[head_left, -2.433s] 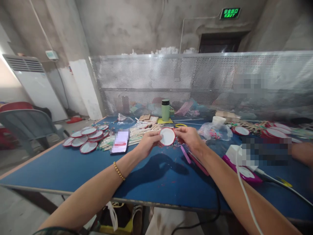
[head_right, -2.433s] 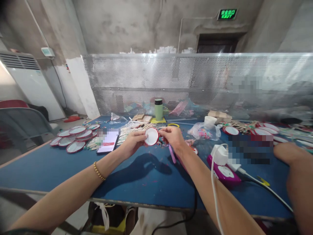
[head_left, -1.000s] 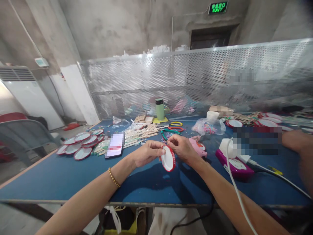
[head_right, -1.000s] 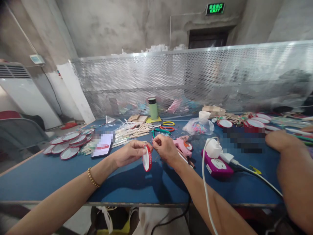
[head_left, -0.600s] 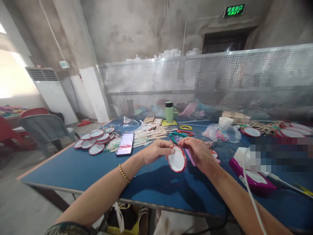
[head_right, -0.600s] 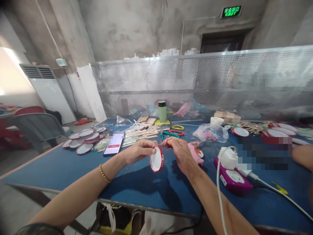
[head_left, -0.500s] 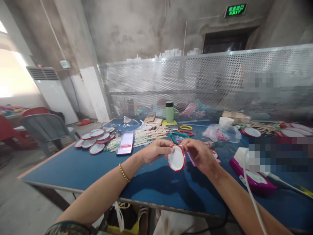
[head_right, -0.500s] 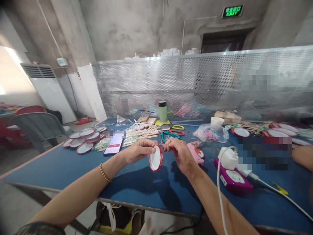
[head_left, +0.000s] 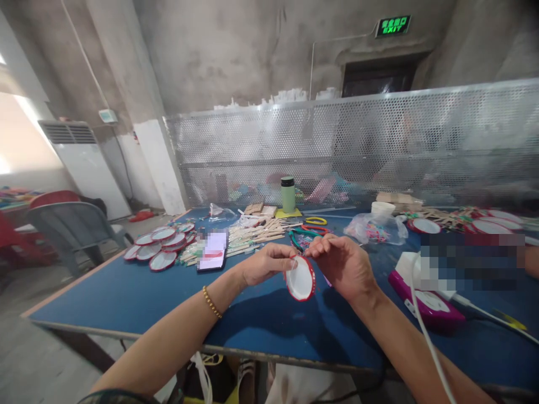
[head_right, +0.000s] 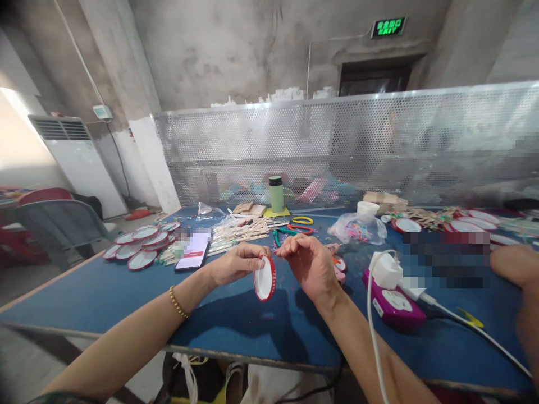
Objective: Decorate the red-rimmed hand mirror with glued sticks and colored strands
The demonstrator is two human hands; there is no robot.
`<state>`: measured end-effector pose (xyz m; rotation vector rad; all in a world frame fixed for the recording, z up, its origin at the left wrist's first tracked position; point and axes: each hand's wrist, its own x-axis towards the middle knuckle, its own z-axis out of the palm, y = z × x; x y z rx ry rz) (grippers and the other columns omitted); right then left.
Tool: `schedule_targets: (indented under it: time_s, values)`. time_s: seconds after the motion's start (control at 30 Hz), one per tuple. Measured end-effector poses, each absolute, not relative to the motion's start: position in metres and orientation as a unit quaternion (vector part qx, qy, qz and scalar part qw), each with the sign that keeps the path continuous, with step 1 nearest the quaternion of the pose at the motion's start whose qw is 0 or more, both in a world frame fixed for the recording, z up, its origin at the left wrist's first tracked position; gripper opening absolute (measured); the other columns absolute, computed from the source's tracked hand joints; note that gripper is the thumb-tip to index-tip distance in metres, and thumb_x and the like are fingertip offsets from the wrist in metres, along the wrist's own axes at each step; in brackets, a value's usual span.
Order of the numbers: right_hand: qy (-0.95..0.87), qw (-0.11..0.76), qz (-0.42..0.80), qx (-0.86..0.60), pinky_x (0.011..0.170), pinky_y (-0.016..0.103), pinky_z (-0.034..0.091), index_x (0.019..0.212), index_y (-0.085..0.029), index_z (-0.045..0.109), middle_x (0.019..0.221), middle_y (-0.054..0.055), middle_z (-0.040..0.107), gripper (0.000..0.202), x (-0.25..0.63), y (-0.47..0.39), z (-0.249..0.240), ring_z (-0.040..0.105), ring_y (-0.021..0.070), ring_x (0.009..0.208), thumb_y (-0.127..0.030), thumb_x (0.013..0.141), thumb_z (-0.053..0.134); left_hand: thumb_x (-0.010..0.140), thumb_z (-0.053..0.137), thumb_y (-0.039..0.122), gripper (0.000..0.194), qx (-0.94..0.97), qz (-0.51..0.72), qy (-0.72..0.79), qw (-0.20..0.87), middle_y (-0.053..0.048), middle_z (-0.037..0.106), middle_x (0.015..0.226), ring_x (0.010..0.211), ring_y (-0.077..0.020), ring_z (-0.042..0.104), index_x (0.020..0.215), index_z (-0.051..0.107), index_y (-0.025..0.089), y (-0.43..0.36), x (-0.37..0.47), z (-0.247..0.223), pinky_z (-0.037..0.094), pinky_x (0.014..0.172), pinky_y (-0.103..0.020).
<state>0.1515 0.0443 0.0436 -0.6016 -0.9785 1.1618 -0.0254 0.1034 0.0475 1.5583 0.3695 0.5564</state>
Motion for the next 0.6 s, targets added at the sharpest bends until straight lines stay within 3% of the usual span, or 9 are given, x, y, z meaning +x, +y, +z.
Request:
schedule_targets:
  time_s: [0.2,0.3,0.37,0.47,0.6]
  values:
    - [-0.448,0.667,0.547,-0.237,0.066,0.035,0.051,0.060,-0.023,0.054,0.060,0.000,0.048,0.020,0.150,0.040,0.046,0.050,0.0155,0.057,-0.030,0.078,0.051,0.061,0.085,0.047,0.040,0.678,0.244,0.148,0.677,-0.002,0.058,0.070,0.064,-0.0117,0.051,0.070,0.067,0.013,0.101,-0.026,0.048,0.040,0.062,-0.024]
    - [-0.467,0.648,0.538,-0.271,0.057,0.032,0.049,0.079,-0.023,0.068,0.063,0.000,0.054,0.016,0.152,0.042,0.044,0.049,0.0144,0.054,-0.031,0.078,0.053,0.061,0.086,0.043,0.037,0.654,0.267,0.125,0.697,-0.005,0.062,0.076,0.071,-0.0137,0.057,0.070,0.067,0.013,0.099,-0.024,0.047,0.043,0.068,-0.026]
    - [-0.452,0.653,0.535,-0.286,0.055,0.028,0.050,0.098,-0.024,0.071,0.071,-0.001,0.062,0.027,0.155,0.045,0.042,0.052,0.0125,0.055,-0.027,0.074,0.060,0.060,0.087,0.042,0.037,0.628,0.296,0.135,0.706,-0.006,0.064,0.078,0.073,-0.0141,0.059,0.071,0.067,0.012,0.100,-0.023,0.046,0.045,0.069,-0.026]
    - [-0.427,0.686,0.508,-0.299,0.055,0.024,0.054,0.113,-0.027,0.070,0.088,0.000,0.069,0.042,0.160,0.047,0.042,0.057,0.0100,0.060,-0.025,0.071,0.072,0.060,0.085,0.041,0.037,0.605,0.327,0.195,0.699,-0.003,0.061,0.066,0.058,-0.0104,0.056,0.071,0.064,0.013,0.105,-0.021,0.043,0.043,0.056,-0.023]
    - [-0.481,0.698,0.403,-0.344,0.050,0.025,0.056,0.121,-0.027,0.068,0.095,0.003,0.068,0.048,0.165,0.047,0.042,0.059,0.0108,0.063,-0.036,0.075,0.076,0.068,0.077,0.041,0.033,0.615,0.334,0.272,0.660,0.002,0.054,0.049,0.041,-0.0089,0.050,0.069,0.057,0.015,0.114,-0.021,0.039,0.033,0.040,-0.020]
